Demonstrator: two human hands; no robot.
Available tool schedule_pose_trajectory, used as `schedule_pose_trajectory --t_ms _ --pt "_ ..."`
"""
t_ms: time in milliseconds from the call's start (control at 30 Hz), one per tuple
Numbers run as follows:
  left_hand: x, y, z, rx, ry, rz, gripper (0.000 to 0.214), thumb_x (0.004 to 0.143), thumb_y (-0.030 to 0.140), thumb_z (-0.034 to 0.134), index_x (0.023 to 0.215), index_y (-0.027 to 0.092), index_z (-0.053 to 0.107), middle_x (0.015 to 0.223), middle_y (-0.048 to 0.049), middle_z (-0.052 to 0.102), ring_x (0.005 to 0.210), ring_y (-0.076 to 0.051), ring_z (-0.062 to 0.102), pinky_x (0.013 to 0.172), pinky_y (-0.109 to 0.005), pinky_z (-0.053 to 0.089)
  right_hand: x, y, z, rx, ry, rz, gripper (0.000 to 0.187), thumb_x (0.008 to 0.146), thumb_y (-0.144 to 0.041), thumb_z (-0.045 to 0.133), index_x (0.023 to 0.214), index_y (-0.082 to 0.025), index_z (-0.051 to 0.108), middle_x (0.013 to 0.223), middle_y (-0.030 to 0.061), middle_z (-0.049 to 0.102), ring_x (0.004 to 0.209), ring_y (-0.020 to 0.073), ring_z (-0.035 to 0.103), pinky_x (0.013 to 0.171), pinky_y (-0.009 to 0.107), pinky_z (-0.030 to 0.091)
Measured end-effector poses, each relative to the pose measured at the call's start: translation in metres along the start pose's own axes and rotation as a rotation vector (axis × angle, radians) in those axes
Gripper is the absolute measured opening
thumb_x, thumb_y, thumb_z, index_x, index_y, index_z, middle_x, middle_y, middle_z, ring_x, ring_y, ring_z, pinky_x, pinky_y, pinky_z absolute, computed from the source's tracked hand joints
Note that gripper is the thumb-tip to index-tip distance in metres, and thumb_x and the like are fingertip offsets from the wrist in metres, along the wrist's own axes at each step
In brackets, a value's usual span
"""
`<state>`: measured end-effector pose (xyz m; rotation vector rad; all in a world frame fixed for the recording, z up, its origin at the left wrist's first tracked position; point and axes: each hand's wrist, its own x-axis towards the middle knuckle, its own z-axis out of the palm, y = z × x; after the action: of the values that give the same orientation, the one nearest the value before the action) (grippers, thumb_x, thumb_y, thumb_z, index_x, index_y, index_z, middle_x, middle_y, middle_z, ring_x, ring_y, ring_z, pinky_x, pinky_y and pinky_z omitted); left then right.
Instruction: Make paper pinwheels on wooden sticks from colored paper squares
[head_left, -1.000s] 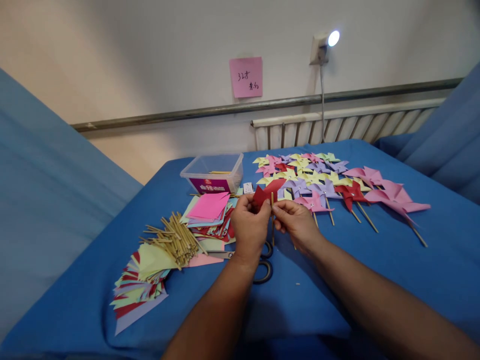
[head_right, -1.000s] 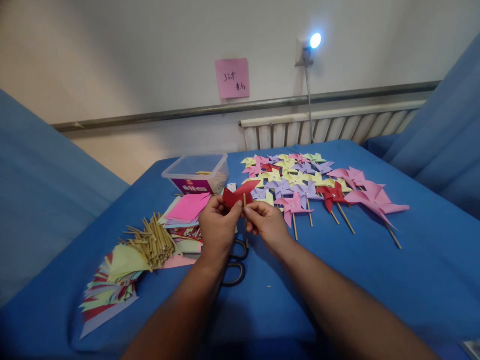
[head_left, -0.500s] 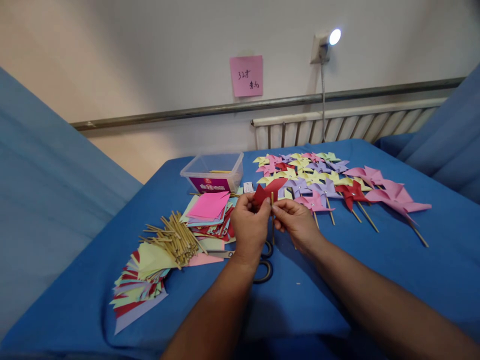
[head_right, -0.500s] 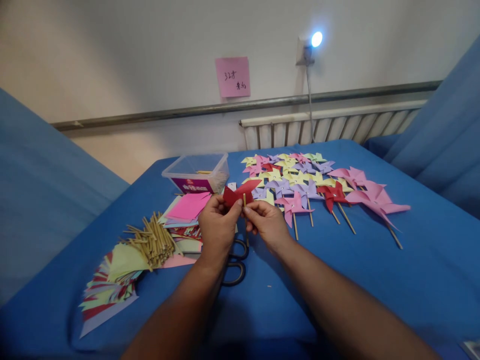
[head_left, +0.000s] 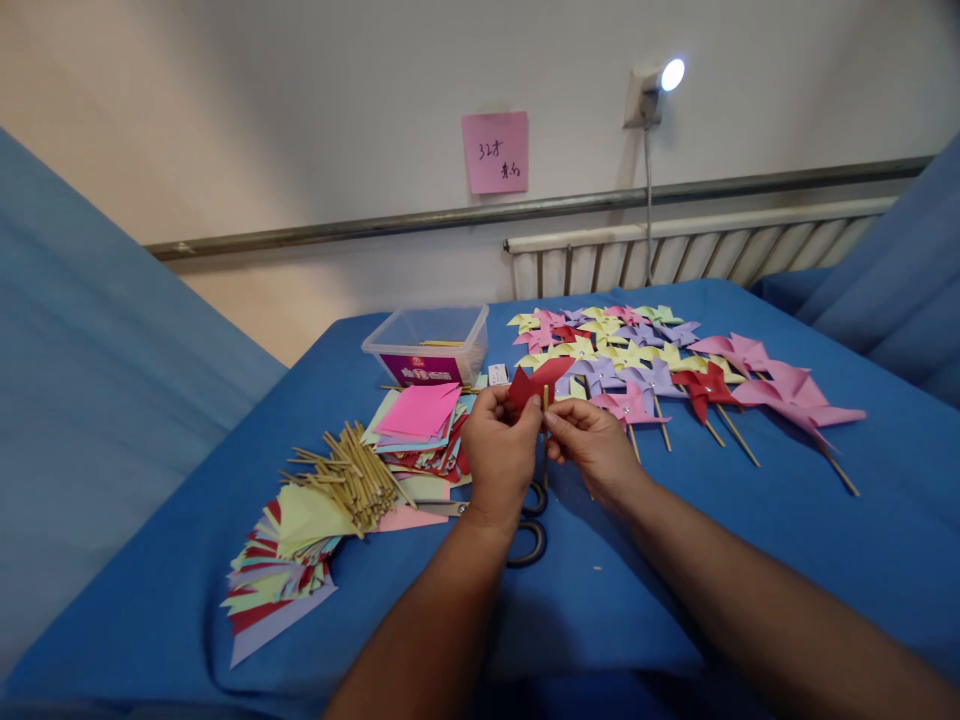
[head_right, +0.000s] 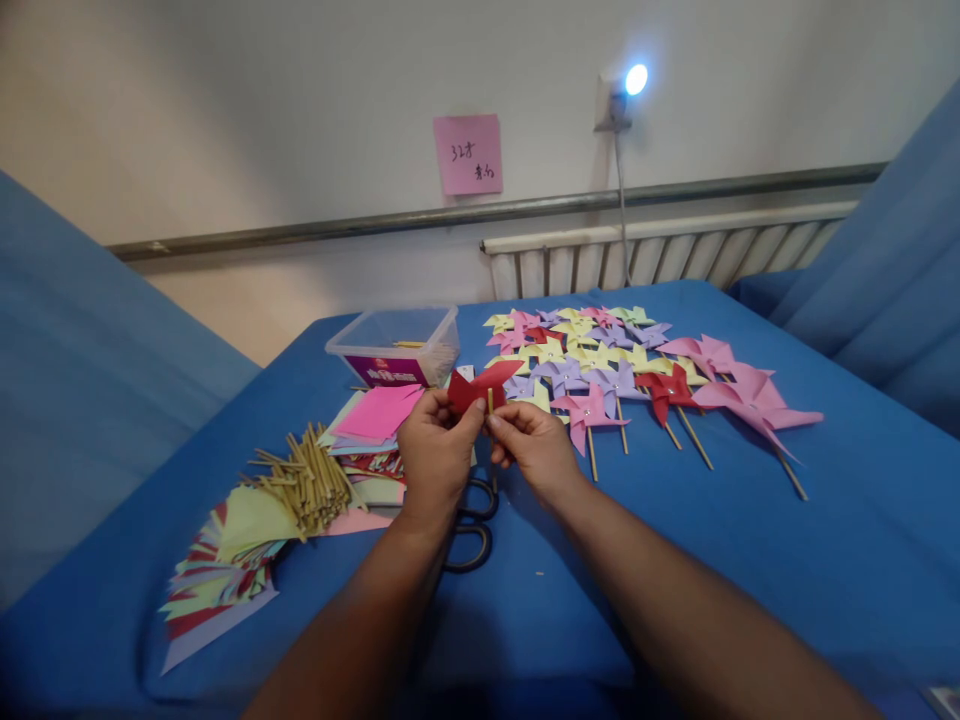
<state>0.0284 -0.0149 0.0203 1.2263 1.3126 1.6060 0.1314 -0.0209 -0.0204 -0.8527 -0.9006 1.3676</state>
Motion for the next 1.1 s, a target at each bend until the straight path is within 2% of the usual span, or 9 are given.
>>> schedule_pose_trajectory --t_ms 500,1100 --pt "-0.0008 0.0001 -0.001 0.074 -0.003 0.031 0.014 0.068 0.02 0.071 0.078 0.017 0.061 0.07 -0.0007 0.069 0.064 -0.015 0.065 0.059 -0.023 0.048 -0.0009 -0.003 0.0041 0.02 0.028 0.026 0.036 0.062 -0.047 0.083 0.073 -0.018 0.065 0.048 -0.0041 0.06 0.04 0.0086 0.054 0.038 0.018 0.039" --pt "-0.0005 -0.0003 -0.001 0.068 -0.002 0.04 0.015 0.068 0.021 0.072 0.078 0.017 0.061 0.071 -0.0011 0.069 0.065 -0.015 0.066 0.059 -0.025 0.05 -0.0007 -0.0024 0.0044 0.021 0.025 0.021 0.035 0.064 -0.046 0.083 0.074 -0.018 0.063 0.047 -0.0048 0.06 0.039 0.0084 0.054 0.038 0.018 0.04"
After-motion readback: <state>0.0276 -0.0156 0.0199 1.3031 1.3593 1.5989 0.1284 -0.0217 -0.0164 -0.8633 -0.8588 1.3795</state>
